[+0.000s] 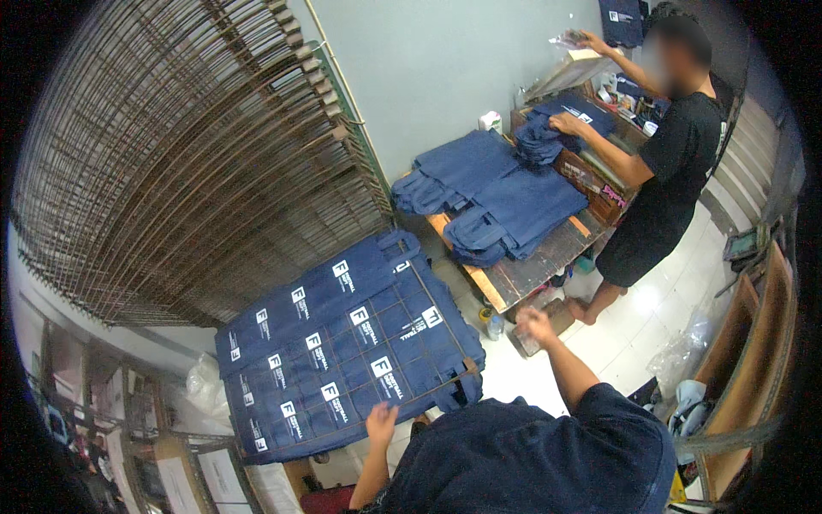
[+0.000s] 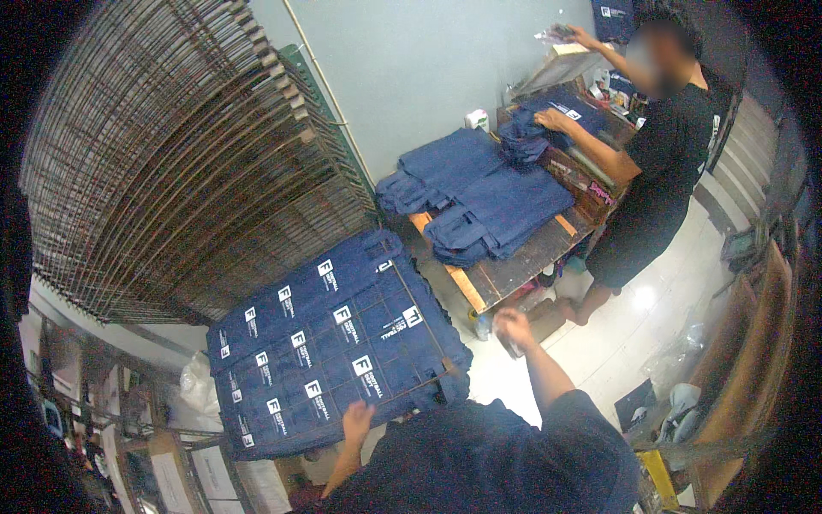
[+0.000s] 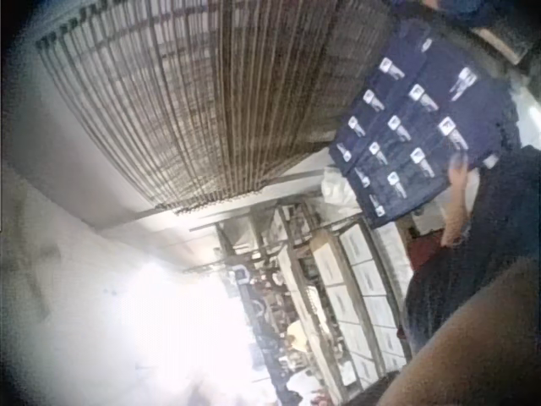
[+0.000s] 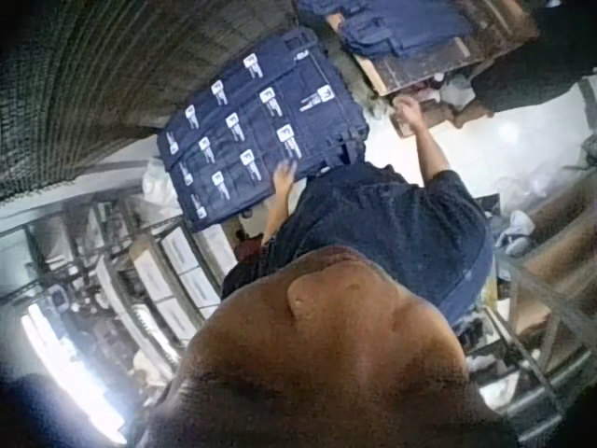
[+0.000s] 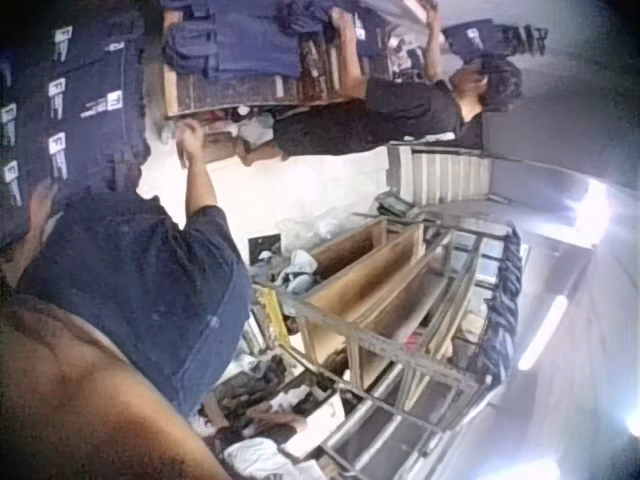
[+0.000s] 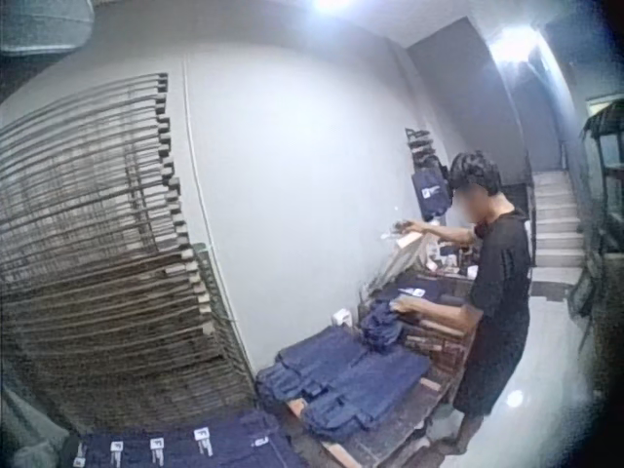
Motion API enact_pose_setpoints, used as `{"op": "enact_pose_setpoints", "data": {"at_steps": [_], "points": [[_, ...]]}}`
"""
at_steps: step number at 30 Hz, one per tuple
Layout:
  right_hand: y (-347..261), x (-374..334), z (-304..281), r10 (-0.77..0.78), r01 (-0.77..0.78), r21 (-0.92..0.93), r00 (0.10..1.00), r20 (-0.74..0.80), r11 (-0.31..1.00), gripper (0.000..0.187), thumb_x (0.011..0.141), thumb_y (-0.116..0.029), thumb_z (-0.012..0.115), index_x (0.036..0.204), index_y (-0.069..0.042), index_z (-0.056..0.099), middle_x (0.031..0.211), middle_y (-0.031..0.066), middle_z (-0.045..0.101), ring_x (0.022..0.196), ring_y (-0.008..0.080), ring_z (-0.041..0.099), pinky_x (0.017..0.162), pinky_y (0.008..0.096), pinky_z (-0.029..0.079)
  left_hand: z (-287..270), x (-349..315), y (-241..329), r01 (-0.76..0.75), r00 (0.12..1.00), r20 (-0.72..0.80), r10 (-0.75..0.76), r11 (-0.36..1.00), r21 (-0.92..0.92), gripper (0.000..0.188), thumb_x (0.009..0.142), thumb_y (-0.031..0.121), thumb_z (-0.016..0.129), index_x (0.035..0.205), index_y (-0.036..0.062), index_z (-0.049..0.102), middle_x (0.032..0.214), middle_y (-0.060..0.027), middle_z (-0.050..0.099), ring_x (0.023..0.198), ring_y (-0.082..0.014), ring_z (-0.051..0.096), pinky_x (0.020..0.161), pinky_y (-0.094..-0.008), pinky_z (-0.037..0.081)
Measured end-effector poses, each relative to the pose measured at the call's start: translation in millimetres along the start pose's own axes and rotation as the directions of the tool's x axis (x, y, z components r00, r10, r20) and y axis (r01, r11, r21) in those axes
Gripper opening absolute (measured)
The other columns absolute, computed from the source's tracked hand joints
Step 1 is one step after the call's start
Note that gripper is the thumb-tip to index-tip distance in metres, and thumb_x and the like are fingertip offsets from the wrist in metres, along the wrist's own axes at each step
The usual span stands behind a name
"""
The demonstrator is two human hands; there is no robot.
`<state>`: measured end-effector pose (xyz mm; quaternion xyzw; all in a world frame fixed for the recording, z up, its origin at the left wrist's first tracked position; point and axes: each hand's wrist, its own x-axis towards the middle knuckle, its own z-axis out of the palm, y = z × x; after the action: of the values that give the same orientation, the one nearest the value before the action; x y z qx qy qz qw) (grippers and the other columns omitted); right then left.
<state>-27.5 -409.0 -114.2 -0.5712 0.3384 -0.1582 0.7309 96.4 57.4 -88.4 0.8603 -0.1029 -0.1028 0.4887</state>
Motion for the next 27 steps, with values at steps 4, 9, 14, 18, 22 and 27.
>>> {"op": "enact_pose_setpoints", "data": {"at_steps": [4, 9, 14, 18, 22, 27], "points": [[-46.1, 79.8, -13.0, -0.077, 0.168, 0.251, 0.939, -0.335, 0.953, 0.037, 0.078, -0.031, 0.061, 0.104, -0.006, 0.056, 0.084, 0.0028, 0.06, 0.068, 0.0119, 0.055, 0.058, 0.0276, 0.043, -69.4, -92.5, -117.2, 0.298, 0.931, 0.079, -0.357, 0.867, 0.399, 0.044, 0.068, 0.037, 0.072, 0.094, 0.0035, 0.06, 0.076, -0.01, 0.064, 0.073, -0.0247, 0.062, 0.068, -0.0346, 0.048], [-140.4, 140.4, -2.8, 0.068, 0.116, 0.537, 0.948, -0.31, 0.836, 0.084, 0.076, -0.065, 0.048, 0.136, -0.009, 0.027, 0.133, 0.0176, 0.036, 0.122, 0.0282, 0.035, 0.093, 0.0438, 0.033, -119.1, -160.4, -134.8, 0.566, 0.756, 0.028, -0.654, 0.674, 0.475, 0.046, 0.068, 0.038, 0.072, 0.094, 0.0025, 0.06, 0.077, -0.0101, 0.065, 0.075, -0.0247, 0.063, 0.07, -0.034, 0.048], [-143.1, 221.8, 9.7, 0.252, 0.032, 0.542, 0.861, -0.441, 0.84, 0.08, 0.073, -0.048, 0.065, 0.13, -0.004, 0.029, 0.12, 0.0175, 0.046, 0.105, 0.0316, 0.048, 0.073, 0.0374, 0.046, -131.9, -180.2, -86.4, 0.67, 0.702, -0.063, -0.709, 0.628, 0.395, 0.044, 0.069, 0.035, 0.072, 0.095, 0.0015, 0.059, 0.076, -0.0093, 0.065, 0.075, -0.0233, 0.062, 0.071, -0.0328, 0.048], [-126.9, 266.8, 3.7, 0.262, -0.011, 0.289, 0.455, -0.851, 0.957, 0.059, 0.066, -0.03, 0.072, 0.11, 0.003, 0.051, 0.11, 0.0214, 0.056, 0.097, 0.0338, 0.056, 0.083, 0.0405, 0.045, -138.5, -192.9, -59.5, 0.711, 0.675, -0.103, -0.731, 0.607, 0.355, 0.044, 0.07, 0.033, 0.072, 0.096, 0.0008, 0.059, 0.076, -0.0087, 0.065, 0.075, -0.0222, 0.062, 0.071, -0.0319, 0.048], [-130.5, 279.3, -22.6, 0.2, -0.166, 0.133, 0.505, -0.84, 0.977, 0.036, 0.065, -0.021, 0.066, 0.089, 0.005, 0.062, 0.095, 0.0207, 0.063, 0.089, 0.0356, 0.06, 0.083, 0.0405, 0.047, -142.4, -209.1, -46.4, 0.74, 0.647, -0.12, -0.753, 0.581, 0.337, 0.043, 0.07, 0.031, 0.071, 0.097, 0.0, 0.059, 0.075, -0.0081, 0.065, 0.074, -0.021, 0.062, 0.071, -0.031, 0.048], [-166.3, 265.0, -14.0, 0.236, -0.32, 0.057, 0.554, -0.799, 0.946, 0.035, 0.066, -0.021, 0.063, 0.09, 0.005, 0.063, 0.098, 0.0204, 0.062, 0.091, 0.0327, 0.061, 0.084, 0.0385, 0.047, -148.5, -223.0, -39.0, 0.755, 0.633, -0.14, -0.762, 0.567, 0.328, 0.042, 0.071, 0.029, 0.071, 0.098, -0.001, 0.059, 0.074, -0.0073, 0.065, 0.074, -0.0196, 0.062, 0.072, -0.0299, 0.048]]}}
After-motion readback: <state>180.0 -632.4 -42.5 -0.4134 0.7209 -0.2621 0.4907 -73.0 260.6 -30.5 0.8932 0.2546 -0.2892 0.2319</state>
